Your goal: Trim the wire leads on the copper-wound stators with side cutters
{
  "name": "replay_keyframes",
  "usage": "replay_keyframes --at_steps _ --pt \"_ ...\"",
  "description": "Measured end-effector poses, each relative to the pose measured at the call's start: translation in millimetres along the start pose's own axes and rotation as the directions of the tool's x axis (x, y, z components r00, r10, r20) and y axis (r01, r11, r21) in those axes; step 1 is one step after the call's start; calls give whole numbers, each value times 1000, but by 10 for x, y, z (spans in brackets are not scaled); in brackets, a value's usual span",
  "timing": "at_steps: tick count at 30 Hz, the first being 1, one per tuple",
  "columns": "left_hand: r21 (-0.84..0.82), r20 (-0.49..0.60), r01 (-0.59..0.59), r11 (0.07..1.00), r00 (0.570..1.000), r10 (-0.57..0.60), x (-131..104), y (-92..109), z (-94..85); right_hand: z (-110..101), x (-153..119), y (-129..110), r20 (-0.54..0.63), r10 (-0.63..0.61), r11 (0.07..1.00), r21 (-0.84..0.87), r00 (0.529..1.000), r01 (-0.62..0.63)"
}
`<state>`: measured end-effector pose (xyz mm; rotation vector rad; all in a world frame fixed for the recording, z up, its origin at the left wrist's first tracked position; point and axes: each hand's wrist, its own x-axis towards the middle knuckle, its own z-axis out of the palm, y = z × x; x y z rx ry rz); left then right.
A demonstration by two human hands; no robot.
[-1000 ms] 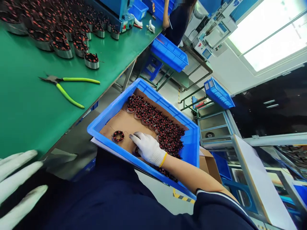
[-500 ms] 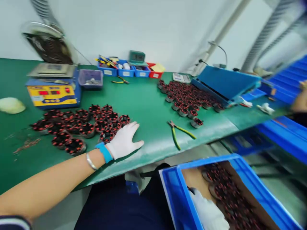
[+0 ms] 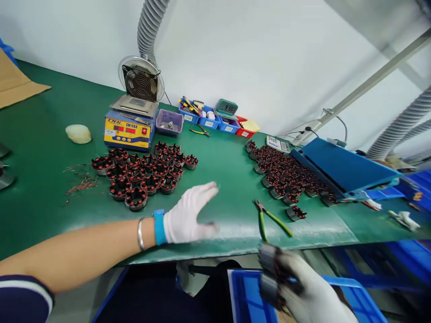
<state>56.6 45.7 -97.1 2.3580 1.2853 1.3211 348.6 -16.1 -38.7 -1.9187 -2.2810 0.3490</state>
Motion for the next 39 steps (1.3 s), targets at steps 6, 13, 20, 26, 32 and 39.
replay_keyframes --at_steps 6,13,20,26,32,39 --pt "-30 -52 -173 984 984 172 -279 116 -213 176 974 -1214 178 -364 853 -332 914 404" --pt "265 -18 32 964 999 -28 -118 -270 -240 127 1135 -1121 -50 -465 885 -57 884 463" --pt "484 64 51 874 994 -94 -43 -299 -253 492 1246 -799 -6 -313 949 42 950 313" --pt "536 179 -63 842 983 -41 19 -248 -186 586 1606 -1155 12 -394 918 -54 919 394" --pt "583 45 34 812 996 -73 68 -264 -188 406 1275 -767 62 -257 964 -46 964 260" --pt "162 252 130 978 953 -168 -247 248 43 264 693 -216 81 -220 818 558 972 138"
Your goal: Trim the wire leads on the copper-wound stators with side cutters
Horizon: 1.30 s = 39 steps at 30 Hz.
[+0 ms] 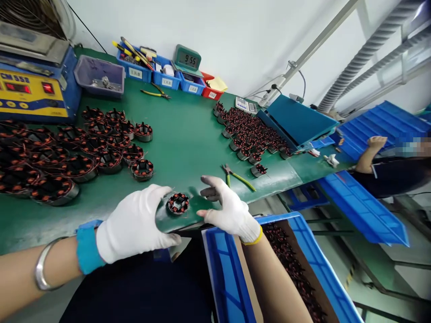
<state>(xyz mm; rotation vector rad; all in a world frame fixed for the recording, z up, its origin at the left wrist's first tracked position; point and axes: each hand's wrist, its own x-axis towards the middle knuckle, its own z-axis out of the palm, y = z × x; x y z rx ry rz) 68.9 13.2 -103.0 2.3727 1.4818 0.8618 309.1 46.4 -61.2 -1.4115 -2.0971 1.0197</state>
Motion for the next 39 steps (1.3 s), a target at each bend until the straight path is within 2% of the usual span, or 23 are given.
replay_keyframes --at_steps 3,5,7,9,11,14,16,18,20,23,26,30,33,36,39 --pt "-14 88 127 992 988 -125 101 125 118 81 44 46 53 25 981 188 998 -35" --pt "-36 150 178 983 974 -170 184 98 138 145 64 73 108 2 973 228 994 -27" --pt "-99 184 173 980 971 -153 215 5 102 177 39 119 188 11 961 270 982 -63" --pt "-162 174 112 980 981 -84 184 -106 31 177 -6 180 255 54 912 381 965 -152" --pt "-194 159 70 979 987 -39 132 -176 -34 166 -25 224 229 120 837 499 966 -223" --pt "-189 154 155 970 980 -126 139 -140 -46 171 65 206 105 209 810 539 972 -232" --pt "-149 107 235 961 970 -220 223 -50 11 191 196 143 88 212 868 440 973 -229" --pt "-97 65 284 954 958 -279 328 36 90 216 337 75 70 185 952 234 980 -197" --pt "-79 52 307 948 951 -304 409 78 151 239 438 38 45 124 991 35 991 -126" --pt "-118 65 286 951 958 -280 436 52 173 253 458 51 49 42 995 -93 998 -38" --pt "-150 87 232 961 971 -221 403 -14 154 244 382 73 16 39 966 -255 999 -34" --pt "-180 91 155 971 986 -141 402 -44 153 274 327 19 -14 67 878 -474 998 -66" --pt "-157 46 196 968 981 -191 435 -17 167 321 336 -18 -6 94 837 -541 996 -82" --pt "-169 86 288 942 957 -277 451 7 171 336 342 -6 -11 83 815 -574 997 -74" --pt "-149 103 303 941 951 -290 436 8 163 322 349 27 -139 91 739 -654 986 -161"
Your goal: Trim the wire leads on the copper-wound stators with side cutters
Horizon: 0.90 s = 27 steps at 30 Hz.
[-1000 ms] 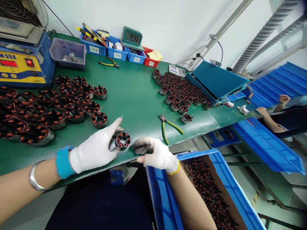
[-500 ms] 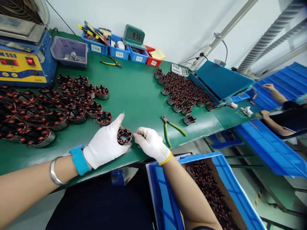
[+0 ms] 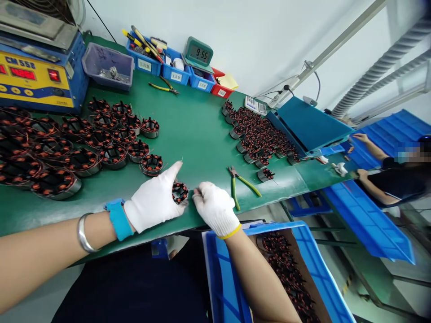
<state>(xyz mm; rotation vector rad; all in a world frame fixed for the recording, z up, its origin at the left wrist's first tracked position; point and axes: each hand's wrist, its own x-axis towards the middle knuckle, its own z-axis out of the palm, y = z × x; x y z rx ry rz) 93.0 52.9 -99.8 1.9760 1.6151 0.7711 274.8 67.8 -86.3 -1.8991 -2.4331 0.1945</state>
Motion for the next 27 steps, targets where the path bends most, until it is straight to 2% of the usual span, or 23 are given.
replay_keyframes --at_steps 1,3,5,7,9,11,13,14,17,19,22,25,27 --pt "15 1 -1 1000 1000 1 -7 -5 -5 3 11 6 -40 38 999 10 998 -37" --pt "33 22 -6 999 1000 6 -16 -16 -20 9 47 2 -45 60 979 200 997 -49" --pt "26 57 -20 999 998 18 -17 -28 -41 10 98 -17 33 -14 879 477 999 -4" --pt "-1 87 -40 999 995 40 -9 -44 -67 -3 149 -24 138 -113 793 609 984 6" --pt "-25 114 -50 998 992 53 2 -66 -94 -30 180 -1 150 -70 854 520 986 -18" --pt "-30 137 -55 998 989 59 12 -91 -118 -58 187 41 46 67 932 353 997 -79" --pt "-30 153 -61 998 986 65 19 -110 -134 -69 182 71 -13 134 929 351 991 -121" --pt "-35 156 -66 997 985 70 21 -117 -140 -68 180 72 27 107 896 431 994 -109" --pt "-60 161 -78 995 983 87 27 -123 -151 -44 177 23 179 -132 756 655 975 -18" --pt "-69 164 -80 994 982 91 33 -123 -153 -23 170 -19 183 -169 779 627 968 17" --pt "-62 193 -70 996 978 81 45 -129 -152 6 135 -36 54 18 892 451 998 -40" --pt "-51 213 -58 997 975 67 55 -139 -152 16 111 6 -164 147 947 308 975 -91" --pt "-46 217 -51 998 974 60 57 -141 -155 7 131 32 -194 190 931 346 962 -115"
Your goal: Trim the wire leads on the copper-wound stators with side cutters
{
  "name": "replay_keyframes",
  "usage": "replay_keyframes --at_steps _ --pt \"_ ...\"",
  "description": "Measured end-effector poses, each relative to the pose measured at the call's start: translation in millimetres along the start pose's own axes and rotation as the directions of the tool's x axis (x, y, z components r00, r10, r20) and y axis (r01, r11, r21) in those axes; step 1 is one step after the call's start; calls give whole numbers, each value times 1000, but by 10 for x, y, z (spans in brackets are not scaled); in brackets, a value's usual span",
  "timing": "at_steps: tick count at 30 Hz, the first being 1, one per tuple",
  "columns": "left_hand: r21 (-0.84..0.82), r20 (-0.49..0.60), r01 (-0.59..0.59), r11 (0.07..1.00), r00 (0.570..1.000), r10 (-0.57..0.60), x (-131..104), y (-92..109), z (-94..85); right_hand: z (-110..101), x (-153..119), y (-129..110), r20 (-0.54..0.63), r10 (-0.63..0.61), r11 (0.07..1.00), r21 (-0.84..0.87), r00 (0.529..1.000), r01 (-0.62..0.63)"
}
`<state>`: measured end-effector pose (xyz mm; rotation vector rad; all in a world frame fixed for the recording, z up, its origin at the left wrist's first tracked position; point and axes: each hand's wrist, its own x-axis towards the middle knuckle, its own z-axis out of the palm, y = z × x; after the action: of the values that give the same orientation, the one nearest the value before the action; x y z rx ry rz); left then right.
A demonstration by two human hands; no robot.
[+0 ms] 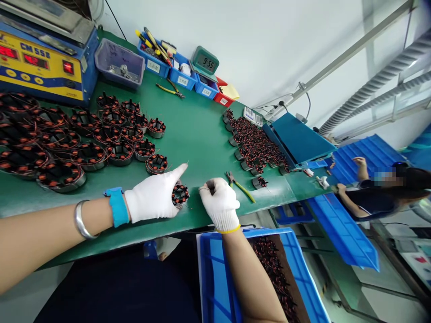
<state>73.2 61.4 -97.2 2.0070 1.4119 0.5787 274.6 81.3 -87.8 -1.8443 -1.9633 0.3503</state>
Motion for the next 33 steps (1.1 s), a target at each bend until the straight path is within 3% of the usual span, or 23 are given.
replay_keyframes --at_steps 2,4,7,9,11,14,16,19,22,24,26,29,31,33 --pt "1 2 -1 1000 1000 1 -2 2 -1 6 43 -21 131 0 972 232 991 -30" --pt "7 -1 -8 1000 1000 8 -3 6 0 41 79 -88 285 -126 886 464 950 -22" --pt "39 -3 -12 999 1000 12 -2 8 2 122 96 -215 320 -230 855 517 919 34" --pt "47 1 -13 999 1000 13 1 4 -2 159 93 -249 330 -171 851 524 928 -30" --pt "42 3 -23 999 1000 23 0 -1 -11 159 93 -210 337 -79 789 597 938 -148" --pt "45 10 -27 999 1000 26 -7 -14 -27 106 109 -82 268 54 713 664 962 -225" --pt "43 15 -32 999 999 31 -12 -24 -29 76 119 -49 265 68 724 650 962 -231" --pt "38 -7 -61 997 998 62 -10 -36 -14 92 124 -151 396 -53 766 605 917 -217" --pt "48 -27 -66 997 997 67 -6 -38 0 138 138 -271 414 -137 818 560 900 -133" --pt "54 -11 -48 997 999 48 -6 -36 0 133 133 -239 373 -120 894 443 920 -63" --pt "55 5 -37 998 999 37 -9 -37 -8 77 88 -113 324 -74 978 208 943 5" --pt "58 8 -38 998 999 38 -16 -41 -28 -77 -52 87 165 -3 995 -99 986 20" --pt "68 20 -38 997 999 36 -20 -38 -47 -166 -169 112 49 -52 998 -32 997 53" --pt "75 40 -36 997 999 33 -21 -27 -67 -198 -269 29 41 -190 972 145 981 183"
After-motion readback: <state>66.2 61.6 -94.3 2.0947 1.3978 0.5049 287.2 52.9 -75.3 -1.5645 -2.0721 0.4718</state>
